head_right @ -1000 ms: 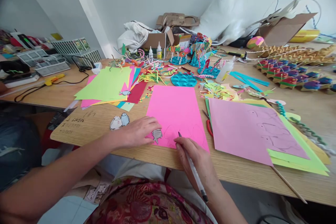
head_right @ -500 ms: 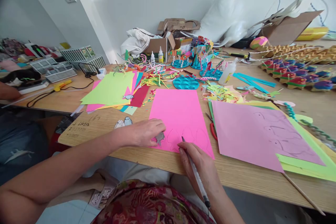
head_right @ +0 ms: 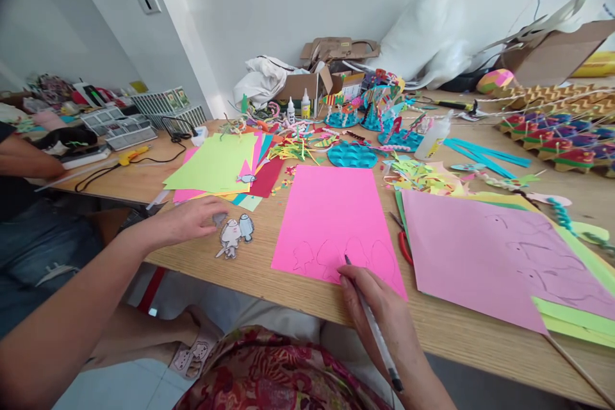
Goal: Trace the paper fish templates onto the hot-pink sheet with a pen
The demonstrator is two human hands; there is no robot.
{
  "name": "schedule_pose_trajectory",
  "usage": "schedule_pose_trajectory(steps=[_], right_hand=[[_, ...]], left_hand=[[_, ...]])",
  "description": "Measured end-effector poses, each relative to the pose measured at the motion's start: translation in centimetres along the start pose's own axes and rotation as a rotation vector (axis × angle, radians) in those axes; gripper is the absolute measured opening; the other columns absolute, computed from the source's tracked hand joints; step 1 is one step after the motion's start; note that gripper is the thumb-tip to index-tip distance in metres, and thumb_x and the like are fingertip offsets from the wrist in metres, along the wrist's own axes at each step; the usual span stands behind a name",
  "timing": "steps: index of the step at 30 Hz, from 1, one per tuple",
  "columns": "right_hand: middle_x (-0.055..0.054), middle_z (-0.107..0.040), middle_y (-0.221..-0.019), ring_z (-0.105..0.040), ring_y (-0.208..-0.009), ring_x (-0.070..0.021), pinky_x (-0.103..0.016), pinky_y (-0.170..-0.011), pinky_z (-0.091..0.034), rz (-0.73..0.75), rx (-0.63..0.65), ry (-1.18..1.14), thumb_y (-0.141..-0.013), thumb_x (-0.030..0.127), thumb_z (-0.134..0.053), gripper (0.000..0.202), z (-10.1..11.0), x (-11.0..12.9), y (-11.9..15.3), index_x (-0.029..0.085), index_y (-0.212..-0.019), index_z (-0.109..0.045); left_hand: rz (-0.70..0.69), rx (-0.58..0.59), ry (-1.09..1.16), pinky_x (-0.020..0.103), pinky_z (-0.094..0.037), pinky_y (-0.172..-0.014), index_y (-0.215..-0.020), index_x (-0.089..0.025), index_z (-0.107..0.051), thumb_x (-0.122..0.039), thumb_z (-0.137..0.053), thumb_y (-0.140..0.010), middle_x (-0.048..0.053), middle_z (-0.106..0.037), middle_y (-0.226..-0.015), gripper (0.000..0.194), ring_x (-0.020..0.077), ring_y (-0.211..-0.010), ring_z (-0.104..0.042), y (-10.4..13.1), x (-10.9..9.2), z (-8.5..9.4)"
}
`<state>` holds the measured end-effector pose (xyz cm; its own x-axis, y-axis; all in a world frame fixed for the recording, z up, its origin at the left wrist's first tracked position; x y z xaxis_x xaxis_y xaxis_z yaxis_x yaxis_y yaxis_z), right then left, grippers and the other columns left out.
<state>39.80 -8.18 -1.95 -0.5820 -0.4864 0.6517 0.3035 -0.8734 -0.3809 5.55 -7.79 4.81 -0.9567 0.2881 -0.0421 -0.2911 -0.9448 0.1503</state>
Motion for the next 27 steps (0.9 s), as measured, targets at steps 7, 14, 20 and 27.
schedule_pose_trajectory(steps=[7,14,20,27], right_hand=[[-0.005,-0.069,-0.084,-0.065,-0.074,-0.0188,-0.028,-0.064,-0.05,0.013,0.036,0.022,-0.084,0.033,-0.044,0.018,0.1,-0.2,0.0,0.024,-0.088,-0.059],[-0.004,-0.07,-0.084,-0.066,-0.075,-0.0185,-0.027,-0.065,-0.05,0.024,0.03,0.038,-0.084,0.032,-0.044,0.018,0.2,-0.2,-0.1,0.024,-0.088,-0.06],[-0.003,-0.07,-0.082,-0.067,-0.071,-0.0174,-0.025,-0.062,-0.051,0.058,0.059,0.065,-0.083,0.03,-0.046,0.016,0.5,0.0,-0.3,0.024,-0.088,-0.06],[-0.003,-0.07,-0.082,-0.067,-0.07,-0.0182,-0.026,-0.062,-0.052,0.068,0.055,0.071,-0.083,0.03,-0.045,0.016,0.5,-0.1,-0.2,0.024,-0.087,-0.06]], left_hand=[[0.026,0.063,0.035,0.031,-0.039,-0.088,-0.108,-0.021,-0.056,-0.009,-0.05,-0.073,0.006,-0.053,-0.115,0.037,0.0205,-0.107,-0.049,0.5,1.3,-2.1],[-0.043,0.026,0.047,0.034,-0.037,-0.093,-0.11,-0.021,-0.056,-0.012,-0.056,-0.074,0.007,-0.05,-0.123,0.037,0.0227,-0.114,-0.045,0.9,1.6,-1.9],[-0.194,0.025,0.095,0.029,-0.038,-0.089,-0.112,-0.022,-0.051,-0.006,-0.05,-0.076,0.003,-0.055,-0.114,0.039,0.0185,-0.106,-0.05,0.7,-1.4,-1.3],[-0.244,0.069,0.044,0.026,-0.039,-0.082,-0.101,-0.022,-0.054,-0.003,-0.047,-0.074,0.002,-0.056,-0.099,0.033,0.0172,-0.095,-0.052,-0.6,-2.8,-1.2]])
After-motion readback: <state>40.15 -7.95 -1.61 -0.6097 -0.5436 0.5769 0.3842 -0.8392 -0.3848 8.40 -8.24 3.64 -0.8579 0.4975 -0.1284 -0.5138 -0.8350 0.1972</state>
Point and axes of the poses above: each hand's wrist, its own y-axis away from the middle knuckle, its own z-axis out of the back of the hand, x = y × z, the point moved 2 cm from there along -y, towards the middle knuckle
